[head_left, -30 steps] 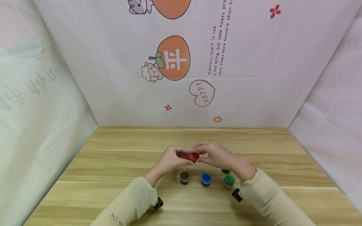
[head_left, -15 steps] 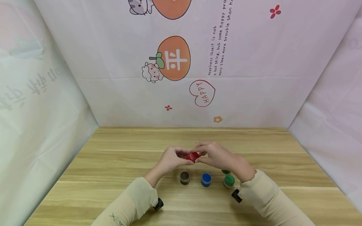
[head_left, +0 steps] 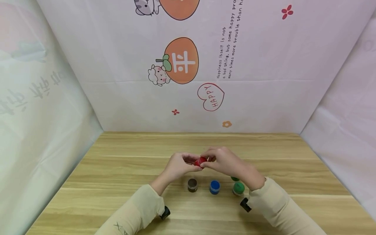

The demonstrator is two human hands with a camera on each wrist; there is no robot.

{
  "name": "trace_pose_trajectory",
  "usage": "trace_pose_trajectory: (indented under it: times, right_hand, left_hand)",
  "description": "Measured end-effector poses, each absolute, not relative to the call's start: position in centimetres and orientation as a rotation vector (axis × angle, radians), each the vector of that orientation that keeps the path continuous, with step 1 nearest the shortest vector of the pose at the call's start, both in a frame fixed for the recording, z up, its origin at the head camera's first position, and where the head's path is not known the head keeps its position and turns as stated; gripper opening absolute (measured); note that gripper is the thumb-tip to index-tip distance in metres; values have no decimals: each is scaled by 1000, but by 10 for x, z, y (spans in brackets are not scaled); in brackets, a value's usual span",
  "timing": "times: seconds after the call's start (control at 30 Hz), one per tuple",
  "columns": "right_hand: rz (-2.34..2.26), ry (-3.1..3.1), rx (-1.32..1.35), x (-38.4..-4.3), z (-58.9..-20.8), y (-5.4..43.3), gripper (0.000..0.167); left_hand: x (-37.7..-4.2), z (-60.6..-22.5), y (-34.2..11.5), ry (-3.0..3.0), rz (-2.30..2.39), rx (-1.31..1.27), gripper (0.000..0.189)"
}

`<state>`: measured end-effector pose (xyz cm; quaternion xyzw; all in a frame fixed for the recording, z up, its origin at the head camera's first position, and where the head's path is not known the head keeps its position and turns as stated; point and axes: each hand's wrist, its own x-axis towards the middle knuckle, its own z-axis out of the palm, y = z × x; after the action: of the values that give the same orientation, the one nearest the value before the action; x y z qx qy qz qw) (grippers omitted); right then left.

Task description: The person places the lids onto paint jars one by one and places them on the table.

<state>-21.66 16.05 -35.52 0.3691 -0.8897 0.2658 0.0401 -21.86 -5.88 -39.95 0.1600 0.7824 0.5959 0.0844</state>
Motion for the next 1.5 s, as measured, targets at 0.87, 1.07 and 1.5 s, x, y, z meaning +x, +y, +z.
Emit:
trace_pose_trajectory:
  times: [0.87,1.07,1.5]
  right_hand:
    - [816,-2680,1224,-217,-350,163,28]
    - [769,-2660,1295,-217,-348,164,35]
    - [853,-2709,1195,-220,-350,162,32]
  left_hand:
    - [-221,-398,-59,2366,1681,499,40]
    - [-222,-397,-60,2385,1666,509,35]
    - [-219,-400,-60,2405,1679,566,34]
